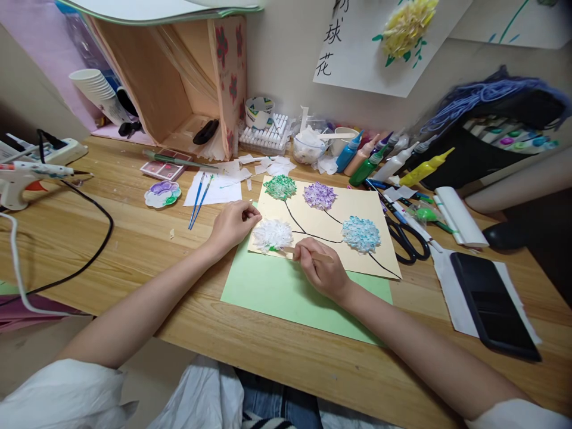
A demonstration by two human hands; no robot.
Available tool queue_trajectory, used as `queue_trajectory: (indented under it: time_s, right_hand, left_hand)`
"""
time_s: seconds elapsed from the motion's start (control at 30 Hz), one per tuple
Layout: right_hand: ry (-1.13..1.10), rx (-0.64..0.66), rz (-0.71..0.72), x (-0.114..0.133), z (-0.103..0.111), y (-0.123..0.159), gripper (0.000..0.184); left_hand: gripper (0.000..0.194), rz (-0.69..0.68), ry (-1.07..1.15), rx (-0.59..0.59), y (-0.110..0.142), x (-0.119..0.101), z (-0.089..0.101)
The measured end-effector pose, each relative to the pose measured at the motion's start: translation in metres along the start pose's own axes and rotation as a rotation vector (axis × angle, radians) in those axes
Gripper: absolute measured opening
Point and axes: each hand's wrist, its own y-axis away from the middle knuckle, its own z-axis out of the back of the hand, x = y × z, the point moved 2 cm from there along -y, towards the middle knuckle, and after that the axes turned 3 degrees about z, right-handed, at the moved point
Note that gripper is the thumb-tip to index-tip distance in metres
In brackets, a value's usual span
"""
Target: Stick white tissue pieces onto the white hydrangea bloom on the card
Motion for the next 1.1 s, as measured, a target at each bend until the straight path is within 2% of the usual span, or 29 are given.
queue_trajectory:
  time_s: [0.4,0.47,0.53,0.63,0.7,0.77,0.87,1.1]
  right_hand:
    - [-0.298,-0.171,0.008,-0.009,0.004,0.019,0.019]
    - [-0.339,-0.197,-0.024,-0.011,0.004,0.021,0.020]
    - [-0.357,-0.218,-0.062,-0.014,0.003,0.022,0.021]
    - [-0.351,-0.219,-0.094,-0.015,0.001,0.020,0.024]
    - [-0.337,-0.216,-0.091,-0.014,0.000,0.020,0.026]
    - [-0.322,-0.214,-0.086,-0.014,0.000,0.020,0.026]
    - [-0.308,-0.203,-0.085,-0.014,-0.001,0.021,0.025]
    - [-0.296,-0.192,-0.075,-0.015,-0.002,0.021,0.027]
  left_hand:
    - [0.012,0.016,0.006,0.008,0.003,0.002,0.000]
    - [0.012,0.006,0.008,-0.034,0.003,0.001,0.003]
    - [0.013,-0.035,-0.008,-0.134,0.000,-0.002,0.012]
    - [0.014,-0.124,-0.125,-0.283,-0.016,-0.006,0.029]
    - [0.015,-0.128,-0.269,-0.309,-0.035,-0.005,0.036]
    - [0.018,-0.069,-0.423,-0.298,-0.056,-0.002,0.038]
    - [0.022,-0.018,-0.534,-0.257,-0.083,0.003,0.032]
    - [0.018,-0.135,-0.562,-0.164,-0.113,-0.007,0.006]
